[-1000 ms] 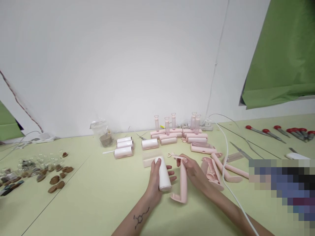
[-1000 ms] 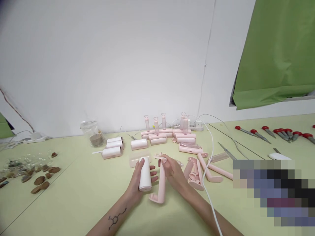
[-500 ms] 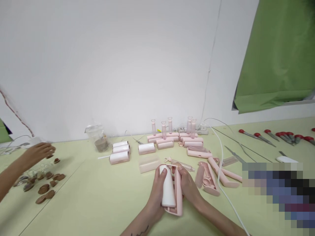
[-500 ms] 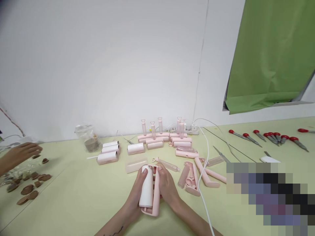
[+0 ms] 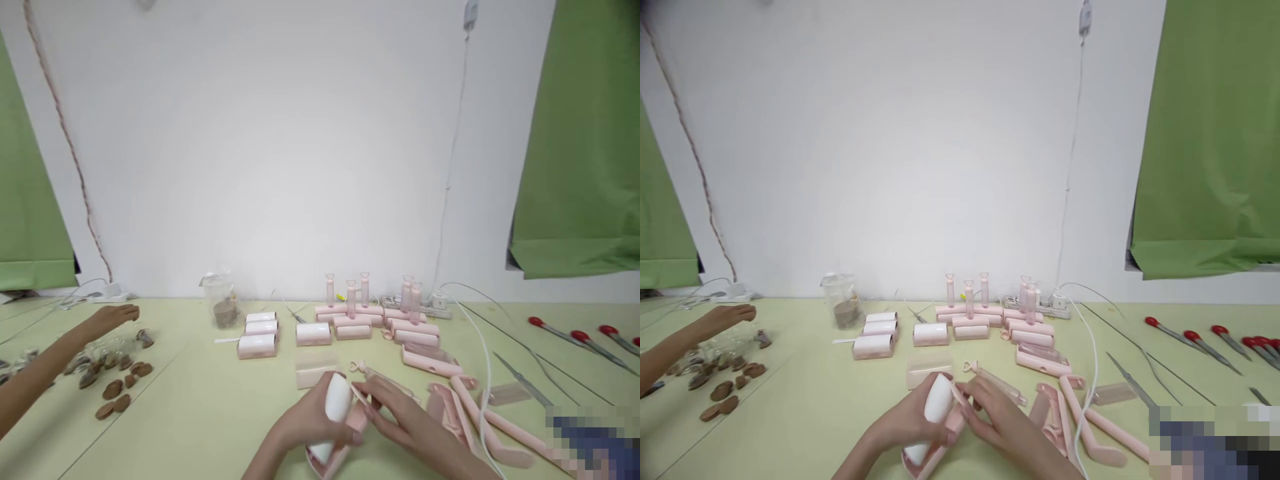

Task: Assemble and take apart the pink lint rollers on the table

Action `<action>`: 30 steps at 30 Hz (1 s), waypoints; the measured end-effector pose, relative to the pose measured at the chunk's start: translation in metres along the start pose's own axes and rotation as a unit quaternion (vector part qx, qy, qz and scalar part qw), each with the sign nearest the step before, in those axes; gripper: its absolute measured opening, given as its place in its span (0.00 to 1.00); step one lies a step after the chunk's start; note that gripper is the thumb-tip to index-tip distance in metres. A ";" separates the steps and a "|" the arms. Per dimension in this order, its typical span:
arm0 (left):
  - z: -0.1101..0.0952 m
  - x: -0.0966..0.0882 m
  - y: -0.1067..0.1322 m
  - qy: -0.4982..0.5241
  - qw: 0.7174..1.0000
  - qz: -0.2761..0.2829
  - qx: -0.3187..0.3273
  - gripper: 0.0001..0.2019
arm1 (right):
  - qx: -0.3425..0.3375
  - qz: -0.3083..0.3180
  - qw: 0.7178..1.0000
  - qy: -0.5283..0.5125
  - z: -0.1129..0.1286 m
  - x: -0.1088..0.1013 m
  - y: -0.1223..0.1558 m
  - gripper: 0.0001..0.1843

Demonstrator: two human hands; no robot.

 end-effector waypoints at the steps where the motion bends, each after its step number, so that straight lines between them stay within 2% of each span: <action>1: 0.001 -0.003 0.001 -0.056 0.998 0.017 0.008 0.35 | -0.008 0.016 1.000 0.021 -0.001 0.004 0.002 0.13; 3: 0.003 -0.005 0.004 -0.153 0.987 0.048 0.008 0.36 | -0.009 0.030 0.996 0.079 -0.003 0.017 0.006 0.14; 7: 0.005 0.004 0.008 -0.270 0.959 0.085 0.021 0.32 | 0.037 -0.001 0.989 0.140 -0.003 0.035 0.017 0.11; 10: -0.001 0.012 0.012 -0.332 0.937 0.085 0.066 0.29 | 0.051 0.012 0.990 0.130 0.004 0.036 0.020 0.07; 14: -0.012 0.017 0.015 -0.385 0.913 0.083 0.108 0.25 | 0.047 0.043 0.990 0.124 0.008 0.032 0.021 0.08; 18: -0.013 0.015 0.014 -0.389 0.909 0.104 0.106 0.27 | 0.033 0.070 0.991 0.113 0.007 0.033 0.023 0.10; 23: -0.003 0.009 0.013 -0.298 0.941 0.108 0.119 0.25 | 0.009 0.086 0.991 0.098 0.011 0.033 0.024 0.10; 27: -0.001 0.006 0.019 -0.271 0.949 0.122 0.108 0.25 | 0.003 0.068 0.995 0.079 0.015 0.039 0.025 0.10; 30: -0.003 0.003 0.024 -0.254 0.951 0.131 0.116 0.25 | 0.033 0.039 0.998 0.047 0.015 0.046 0.026 0.08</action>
Point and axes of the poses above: each hand's wrist, its own y-axis away from the middle knuckle, its own x-axis out of the palm, z = x × y, the point moved 3 cm from there along -y, towards the middle knuckle, and after that the axes turned 5 degrees about -z, right-handed, at the moved point
